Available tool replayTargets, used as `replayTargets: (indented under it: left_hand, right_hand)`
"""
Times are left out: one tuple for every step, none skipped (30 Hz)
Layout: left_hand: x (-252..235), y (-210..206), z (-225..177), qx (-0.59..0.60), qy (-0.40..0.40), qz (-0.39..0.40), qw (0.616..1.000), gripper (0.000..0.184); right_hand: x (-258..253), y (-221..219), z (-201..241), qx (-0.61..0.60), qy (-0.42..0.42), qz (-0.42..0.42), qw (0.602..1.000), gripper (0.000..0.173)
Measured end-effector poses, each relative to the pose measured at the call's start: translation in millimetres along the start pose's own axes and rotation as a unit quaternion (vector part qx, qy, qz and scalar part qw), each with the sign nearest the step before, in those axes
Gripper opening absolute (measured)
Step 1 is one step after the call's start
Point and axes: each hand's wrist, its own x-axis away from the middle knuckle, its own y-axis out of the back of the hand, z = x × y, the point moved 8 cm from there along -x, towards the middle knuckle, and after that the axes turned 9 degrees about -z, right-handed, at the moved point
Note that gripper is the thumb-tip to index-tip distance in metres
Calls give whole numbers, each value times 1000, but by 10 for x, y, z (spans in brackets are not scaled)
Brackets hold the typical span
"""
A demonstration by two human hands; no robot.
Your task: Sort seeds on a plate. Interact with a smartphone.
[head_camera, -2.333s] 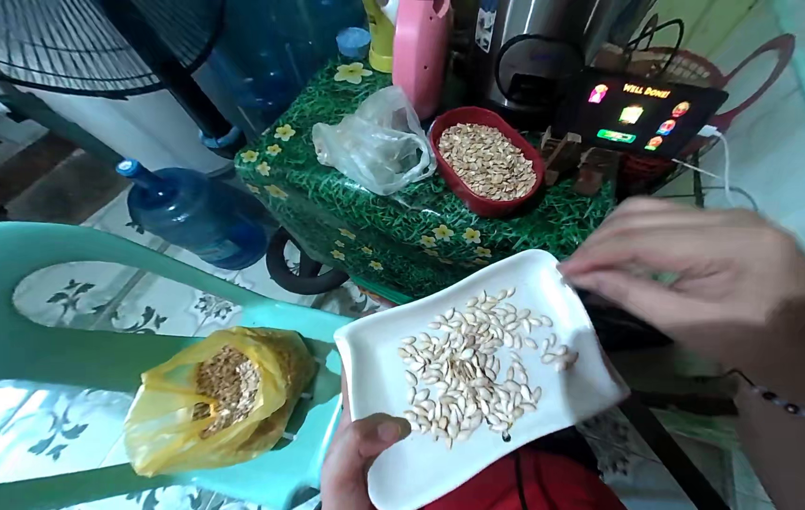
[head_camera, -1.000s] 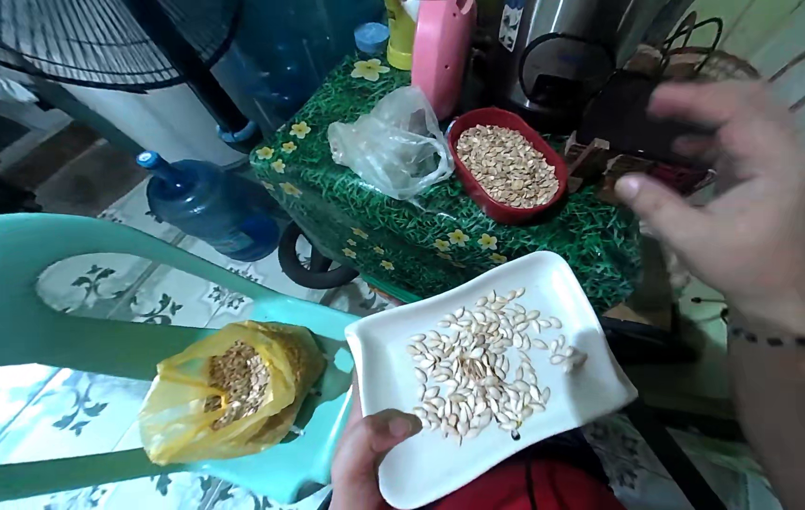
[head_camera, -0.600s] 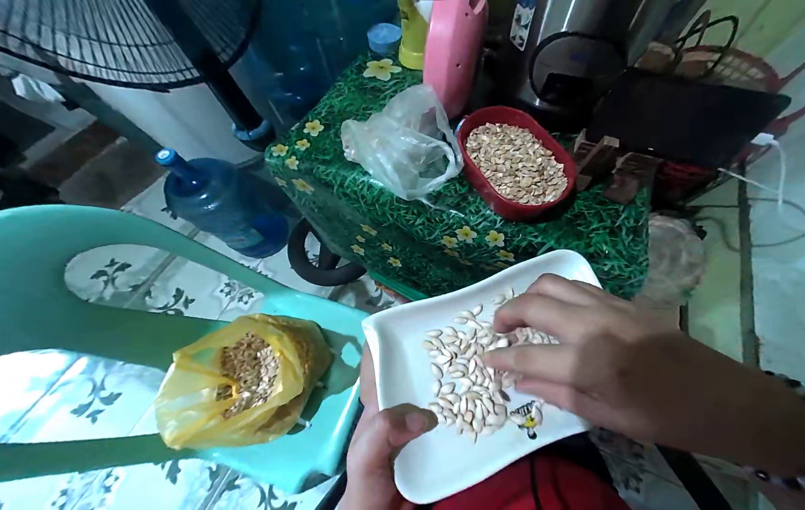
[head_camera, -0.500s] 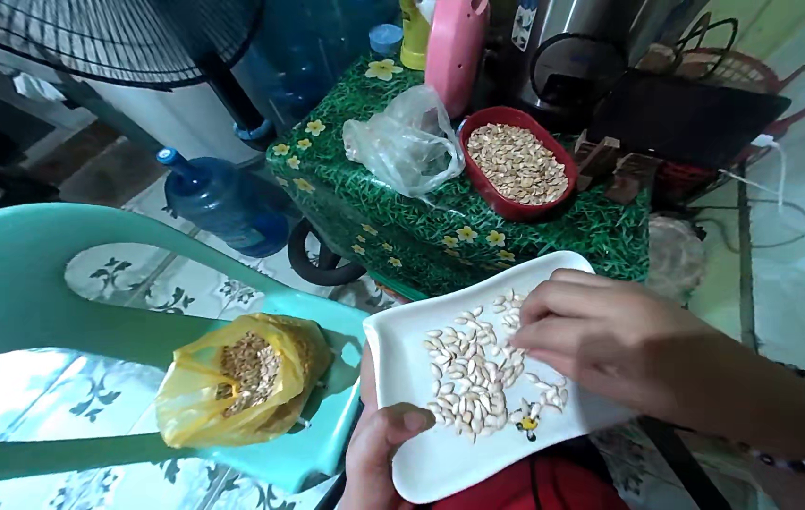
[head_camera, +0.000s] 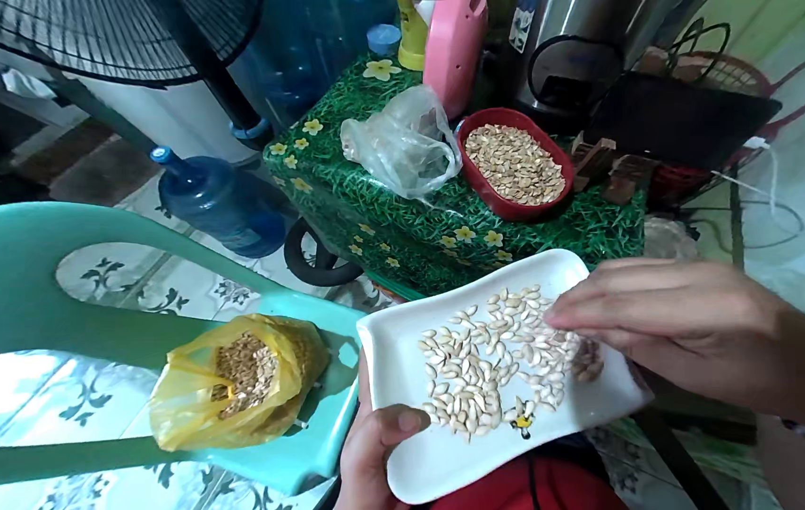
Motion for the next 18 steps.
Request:
replayTargets:
  left_hand:
    - [-1, 0, -2, -1, 0, 1, 1000, 52]
    - [-1, 2, -3, 0, 0, 1, 1000, 54]
    - [1, 6, -5, 1, -1, -2, 1000, 56]
    - [0, 11, -8, 1, -2, -4, 1000, 56]
    - [-1, 14, -12, 0, -4, -5, 1000, 56]
    - [-1, 14, -16, 2, -5, -3, 1000, 56]
    - [0, 15, -17, 0, -6, -2, 1000, 54]
    - [0, 17, -18, 2, -7, -5, 1000, 49]
    - [0, 21, -17, 2, -7, -10, 1000, 46]
    - [1, 22, -16, 0, -7, -11, 1000, 46]
    - [1, 20, -16, -4, -7, -9, 1000, 48]
    - [-1, 19, -16, -6, -8, -9, 1000, 50]
    - [-3, 16, -14, -10, -8, -8, 1000, 51]
    - [-4, 16, -11, -11, -8, -8, 1000, 53]
    - [-4, 14, -10, -9, -9, -10, 1000, 52]
    - [-2, 9, -12, -6, -10, -8, 1000, 52]
    - [1, 3, -12, -5, -10, -3, 1000, 54]
    - [4, -2, -9, -3, -9, -1, 1000, 53]
  right_hand:
    - [-11, 29, -11, 34, -3, -7, 999, 23]
    - [-14, 49, -23, 66, -6, -8, 998, 23]
    - [-10, 57, -31, 91, -7, -4, 996, 23]
    - [0, 57, -32, 110, -7, 3, 994, 23]
    - [15, 51, -26, 122, -7, 9, 993, 24]
    - [34, 41, -23, 126, -9, 16, 992, 24]
    - [55, 30, -20, 130, -14, 21, 991, 24]
    - [77, 13, -17, 136, -19, 28, 990, 24]
    - [98, -11, -13, 142, -24, 35, 989, 24]
    - [122, -44, -6, 145, -30, 43, 988, 25]
    - [146, -87, 6, 140, -34, 54, 988, 27]
    - [165, -129, 28, 128, -34, 65, 989, 28]
    - [178, -160, 53, 108, -33, 75, 991, 29]
    - [178, -168, 73, 89, -32, 77, 993, 28]
    - [162, -149, 83, 77, -31, 69, 994, 27]
    - [135, -111, 79, 77, -28, 50, 995, 26]
    - [99, -65, 64, 88, -21, 26, 996, 25]
    - [58, -24, 44, 106, -13, 3, 994, 24]
